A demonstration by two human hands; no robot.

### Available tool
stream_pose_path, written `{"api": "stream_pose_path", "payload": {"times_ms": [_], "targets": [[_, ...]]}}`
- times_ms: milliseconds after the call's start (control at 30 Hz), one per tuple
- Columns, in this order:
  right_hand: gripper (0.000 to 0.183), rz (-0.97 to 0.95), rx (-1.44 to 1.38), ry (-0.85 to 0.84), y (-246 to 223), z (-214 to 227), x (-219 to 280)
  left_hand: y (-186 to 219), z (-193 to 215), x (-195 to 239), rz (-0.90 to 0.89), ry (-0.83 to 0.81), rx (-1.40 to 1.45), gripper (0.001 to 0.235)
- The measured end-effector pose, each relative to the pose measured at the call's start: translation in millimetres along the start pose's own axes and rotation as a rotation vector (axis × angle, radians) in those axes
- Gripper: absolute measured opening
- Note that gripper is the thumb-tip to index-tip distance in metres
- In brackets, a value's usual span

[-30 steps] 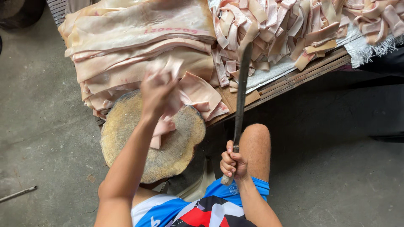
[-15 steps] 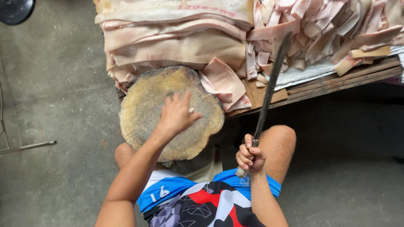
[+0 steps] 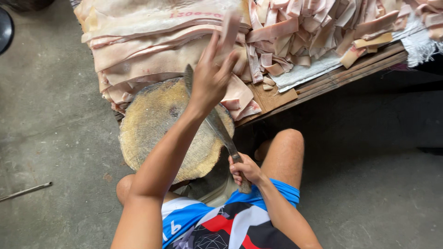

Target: The person sits on the floor and uses a large knife to slice sheets of raw pork belly into strips on a round wooden chopping block. The person repeatedly picks up sheets from a pile, cuts them into uniform strips, and places the cut pieces onto a nearby table.

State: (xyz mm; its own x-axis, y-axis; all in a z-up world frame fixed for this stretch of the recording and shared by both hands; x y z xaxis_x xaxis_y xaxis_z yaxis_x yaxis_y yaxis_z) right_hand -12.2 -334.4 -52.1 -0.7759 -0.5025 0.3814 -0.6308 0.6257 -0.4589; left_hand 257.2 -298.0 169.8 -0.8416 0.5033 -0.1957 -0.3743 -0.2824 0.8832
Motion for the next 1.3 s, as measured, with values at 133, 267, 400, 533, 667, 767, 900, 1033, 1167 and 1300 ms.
{"api": "stream_pose_path", "payload": {"times_ms": [133, 267, 400, 533, 667, 767, 900, 1033, 1167, 1300], "targets": [[0.019, -0.046, 0.109, -0.007, -4, -6, -1, -20, -63, -16, -0.303, -0.257, -0.590, 0.071], [0.014, -0.091, 0.110, -0.059, -4, -4, 0, -138, -117, 31, 0.138, -0.892, -1.060, 0.016], [0.012, -0.145, -0.002, -0.090, -6, -1, -7, -179, -107, 24, 0.078, -0.779, -0.822, 0.020], [0.011, -0.182, -0.036, -0.107, -8, 0, -9, -144, -89, -50, -0.020, -0.365, -0.409, 0.027], [0.012, -0.186, -0.016, -0.093, -11, 0, -16, -108, -94, -108, 0.133, -0.098, 0.148, 0.066], [0.012, -0.194, -0.023, -0.099, -12, -2, -20, -105, -121, -101, -0.067, -0.224, -0.151, 0.084], [0.012, -0.175, -0.008, -0.099, -9, 2, -25, -164, -160, -11, 0.207, -0.893, -0.960, 0.047], [0.013, -0.156, 0.016, -0.090, 0, 5, -25, -175, -153, -2, -0.009, -0.970, -1.159, 0.059], [0.012, -0.146, 0.011, -0.081, -7, 1, -24, -149, -103, -13, -0.249, -1.058, -1.015, 0.034], [0.014, -0.145, -0.004, -0.046, -10, -7, -16, -118, -18, 3, -0.045, -1.011, -0.751, 0.023]]}}
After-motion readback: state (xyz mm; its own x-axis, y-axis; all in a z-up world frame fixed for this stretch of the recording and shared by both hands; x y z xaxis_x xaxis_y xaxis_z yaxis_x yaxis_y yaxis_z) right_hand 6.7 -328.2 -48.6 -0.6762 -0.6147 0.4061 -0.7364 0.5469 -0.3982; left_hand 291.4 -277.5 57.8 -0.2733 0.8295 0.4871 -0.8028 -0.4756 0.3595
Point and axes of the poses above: each hand's wrist, its own x-axis away from the middle knuckle, its own z-axis out of the back of the hand, y = z × x, the point moved 4 cm from there along -x, towards the middle knuckle, and after that the axes turned 8 degrees about -y, right-handed, at the moved point
